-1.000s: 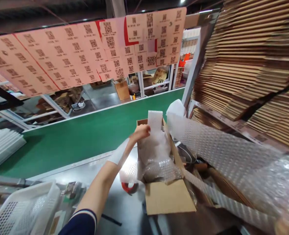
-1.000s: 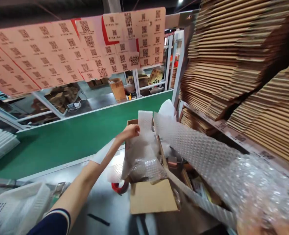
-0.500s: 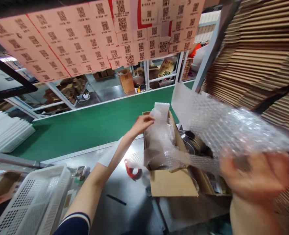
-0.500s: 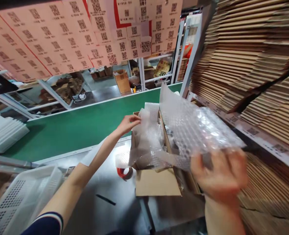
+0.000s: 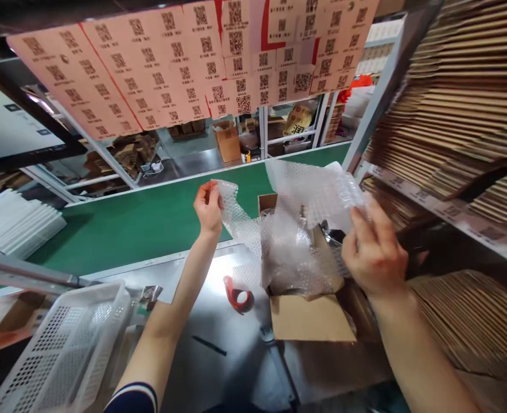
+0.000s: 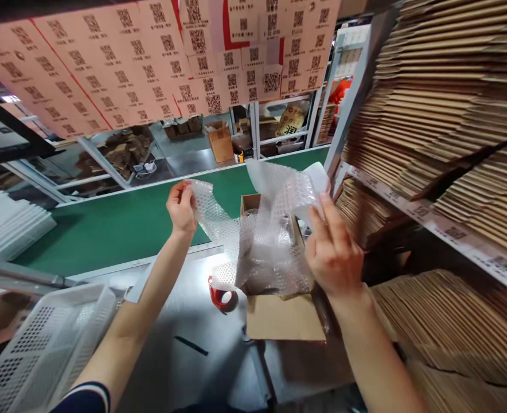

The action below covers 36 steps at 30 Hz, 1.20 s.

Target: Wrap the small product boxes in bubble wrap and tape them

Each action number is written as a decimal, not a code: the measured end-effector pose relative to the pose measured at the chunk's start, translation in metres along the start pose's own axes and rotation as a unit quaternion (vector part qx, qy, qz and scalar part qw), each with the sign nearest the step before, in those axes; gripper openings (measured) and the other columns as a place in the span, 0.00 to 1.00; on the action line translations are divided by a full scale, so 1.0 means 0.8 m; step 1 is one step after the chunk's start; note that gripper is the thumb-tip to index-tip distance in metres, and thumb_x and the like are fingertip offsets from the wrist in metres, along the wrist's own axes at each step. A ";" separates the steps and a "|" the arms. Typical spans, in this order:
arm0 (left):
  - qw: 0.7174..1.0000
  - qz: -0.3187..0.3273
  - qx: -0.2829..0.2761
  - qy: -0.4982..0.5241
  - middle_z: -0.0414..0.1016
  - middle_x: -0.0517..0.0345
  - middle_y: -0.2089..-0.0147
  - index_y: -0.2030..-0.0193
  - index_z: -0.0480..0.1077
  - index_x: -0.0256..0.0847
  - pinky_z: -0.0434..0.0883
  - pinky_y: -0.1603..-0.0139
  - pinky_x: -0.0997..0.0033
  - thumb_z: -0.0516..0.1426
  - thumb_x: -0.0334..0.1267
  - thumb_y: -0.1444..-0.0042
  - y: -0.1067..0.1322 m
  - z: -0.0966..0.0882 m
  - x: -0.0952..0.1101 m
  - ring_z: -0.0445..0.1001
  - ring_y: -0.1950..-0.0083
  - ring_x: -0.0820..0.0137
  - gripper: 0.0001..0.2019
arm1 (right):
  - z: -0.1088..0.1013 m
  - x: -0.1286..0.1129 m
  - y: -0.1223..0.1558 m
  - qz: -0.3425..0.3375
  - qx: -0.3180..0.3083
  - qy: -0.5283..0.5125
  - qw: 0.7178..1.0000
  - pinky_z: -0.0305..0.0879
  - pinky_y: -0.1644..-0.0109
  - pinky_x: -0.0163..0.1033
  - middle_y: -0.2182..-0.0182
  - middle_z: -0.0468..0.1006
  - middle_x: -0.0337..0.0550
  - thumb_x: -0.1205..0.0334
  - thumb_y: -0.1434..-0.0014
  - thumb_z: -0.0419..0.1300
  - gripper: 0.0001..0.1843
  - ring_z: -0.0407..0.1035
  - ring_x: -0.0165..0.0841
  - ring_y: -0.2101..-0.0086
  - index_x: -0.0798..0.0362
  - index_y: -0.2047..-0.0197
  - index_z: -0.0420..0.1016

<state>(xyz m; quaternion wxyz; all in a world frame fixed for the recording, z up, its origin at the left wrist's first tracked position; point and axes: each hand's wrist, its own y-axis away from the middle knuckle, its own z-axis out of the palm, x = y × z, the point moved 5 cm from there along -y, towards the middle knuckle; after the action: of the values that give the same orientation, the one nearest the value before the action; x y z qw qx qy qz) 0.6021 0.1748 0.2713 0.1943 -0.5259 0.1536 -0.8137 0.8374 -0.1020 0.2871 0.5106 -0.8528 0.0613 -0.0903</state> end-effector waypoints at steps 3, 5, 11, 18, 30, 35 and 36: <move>0.999 -0.020 -0.025 0.006 0.75 0.61 0.69 0.54 0.75 0.40 0.71 0.72 0.75 0.70 0.56 0.47 0.013 -0.001 -0.012 0.70 0.73 0.75 0.23 | 0.038 -0.018 0.015 -0.005 -0.075 -0.041 0.996 0.75 0.42 0.45 0.30 0.69 0.56 0.66 0.31 0.56 0.29 0.77 0.46 0.44 0.54 0.28 0.69; 0.998 -0.043 -0.053 0.011 0.79 0.57 0.63 0.49 0.75 0.41 0.76 0.68 0.73 0.69 0.55 0.46 0.020 0.000 -0.018 0.75 0.70 0.73 0.25 | 0.059 -0.033 0.030 -0.021 -0.124 -0.071 0.990 0.75 0.42 0.46 0.29 0.67 0.57 0.61 0.29 0.57 0.26 0.77 0.46 0.44 0.57 0.31 0.72; 0.987 -0.113 -0.112 0.014 0.81 0.49 0.43 0.29 0.65 0.51 0.80 0.64 0.71 0.71 0.48 0.50 0.023 -0.011 -0.009 0.84 0.59 0.64 0.41 | 0.099 -0.049 0.085 -0.006 -0.238 -0.081 0.968 0.75 0.43 0.51 0.26 0.60 0.63 0.48 0.29 0.57 0.29 0.74 0.51 0.41 0.62 0.36 0.75; 0.983 -0.109 -0.149 0.002 0.67 0.50 0.26 0.20 0.52 0.61 0.83 0.57 0.67 0.70 0.47 0.48 0.024 -0.023 0.013 0.83 0.45 0.57 0.51 | 0.171 -0.061 0.182 0.073 -0.536 -0.143 0.829 0.72 0.37 0.57 0.28 0.64 0.61 0.55 0.28 0.52 0.24 0.73 0.52 0.40 0.59 0.39 0.79; 0.985 -0.072 -0.148 -0.049 0.61 0.56 0.22 0.21 0.53 0.62 0.85 0.57 0.61 0.67 0.44 0.42 0.036 -0.107 0.116 0.80 0.40 0.52 0.45 | 0.057 -0.079 0.063 0.130 -0.156 -0.320 0.925 0.72 0.36 0.53 0.35 0.74 0.53 0.48 0.31 0.60 0.17 0.75 0.45 0.41 0.50 0.50 0.81; 0.984 -0.082 -0.123 -0.099 0.67 0.54 0.26 0.26 0.65 0.56 0.85 0.57 0.59 0.65 0.46 0.40 0.075 -0.175 0.180 0.79 0.38 0.49 0.34 | 0.032 -0.266 -0.002 0.062 -0.254 -0.542 0.799 0.70 0.34 0.53 0.35 0.73 0.57 0.46 0.39 0.70 0.47 0.72 0.46 0.38 0.52 0.24 0.58; 0.985 -0.079 -0.112 -0.105 0.67 0.54 0.26 0.27 0.66 0.56 0.85 0.57 0.59 0.65 0.45 0.40 0.081 -0.193 0.189 0.79 0.39 0.50 0.34 | 0.038 -0.308 0.006 0.053 -0.298 -0.580 0.756 0.71 0.35 0.53 0.37 0.76 0.57 0.46 0.39 0.69 0.46 0.74 0.45 0.40 0.53 0.25 0.59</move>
<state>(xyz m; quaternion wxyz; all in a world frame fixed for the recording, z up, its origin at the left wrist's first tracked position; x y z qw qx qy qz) 0.4145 0.0528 0.3002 0.0839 -0.6373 0.1804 -0.7445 0.6030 -0.0298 0.2460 0.1724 -0.8464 -0.1776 0.4716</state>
